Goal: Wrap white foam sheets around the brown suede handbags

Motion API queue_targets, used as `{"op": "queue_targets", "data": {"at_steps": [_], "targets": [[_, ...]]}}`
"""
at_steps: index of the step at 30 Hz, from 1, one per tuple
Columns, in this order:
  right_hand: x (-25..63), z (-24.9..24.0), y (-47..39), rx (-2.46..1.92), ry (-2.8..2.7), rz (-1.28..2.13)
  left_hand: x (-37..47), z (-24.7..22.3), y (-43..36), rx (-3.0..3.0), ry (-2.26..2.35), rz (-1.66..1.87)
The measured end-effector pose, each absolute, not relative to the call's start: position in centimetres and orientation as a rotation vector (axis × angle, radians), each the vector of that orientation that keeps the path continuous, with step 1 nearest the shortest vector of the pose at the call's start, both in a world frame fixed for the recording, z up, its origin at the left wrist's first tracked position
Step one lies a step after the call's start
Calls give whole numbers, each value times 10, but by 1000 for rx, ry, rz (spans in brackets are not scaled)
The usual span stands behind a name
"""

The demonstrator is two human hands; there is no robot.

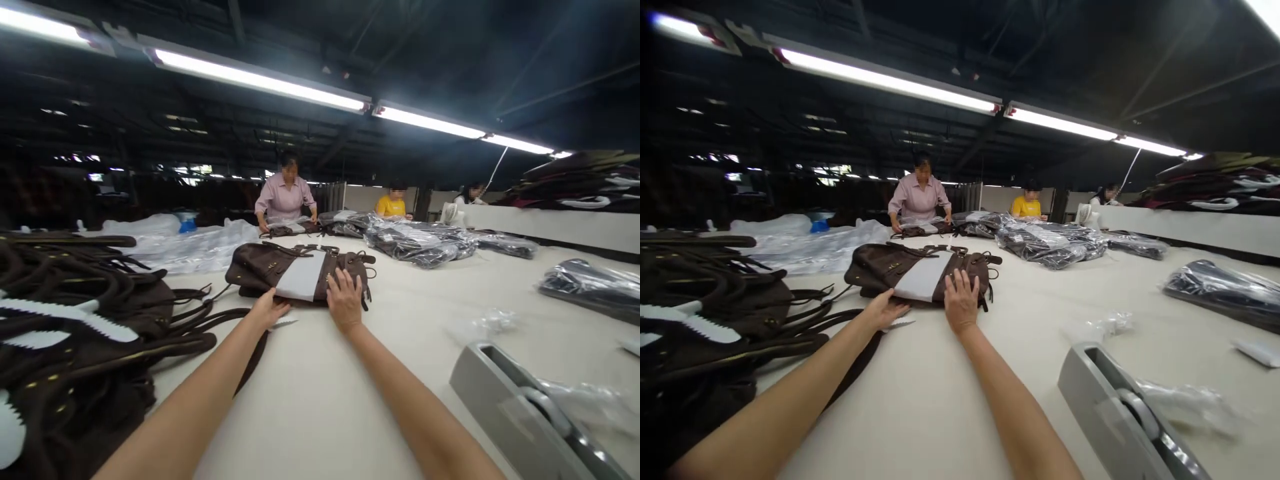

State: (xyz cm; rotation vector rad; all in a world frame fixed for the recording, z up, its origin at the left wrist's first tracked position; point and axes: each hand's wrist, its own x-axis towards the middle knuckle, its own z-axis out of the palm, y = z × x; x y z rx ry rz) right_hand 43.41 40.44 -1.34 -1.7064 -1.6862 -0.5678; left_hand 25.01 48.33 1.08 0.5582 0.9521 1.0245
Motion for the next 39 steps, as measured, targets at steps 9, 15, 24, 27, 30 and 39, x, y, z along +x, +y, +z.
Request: {"op": "queue_targets", "data": {"at_steps": [9,15,24,27,30,39], "targets": [[422,-24,444,-1509,-2357,-393,169,45,416,1123,1264,882],[417,-31,467,-2062,-2075,-354,118,51,368,1593,1359,793],[420,-87,375,-2071,-2099,-213,-41,135,364,2295,2052,982],[417,-90,350,-2062,-2088,-207,-107,158,354,2262,2310,742],[405,-85,330,-2089,-2077,-192,-145,159,339,2319,2353,536],[358,-58,269,-2137,-2131,-127,-150,250,313,1942,2711,1271]]}}
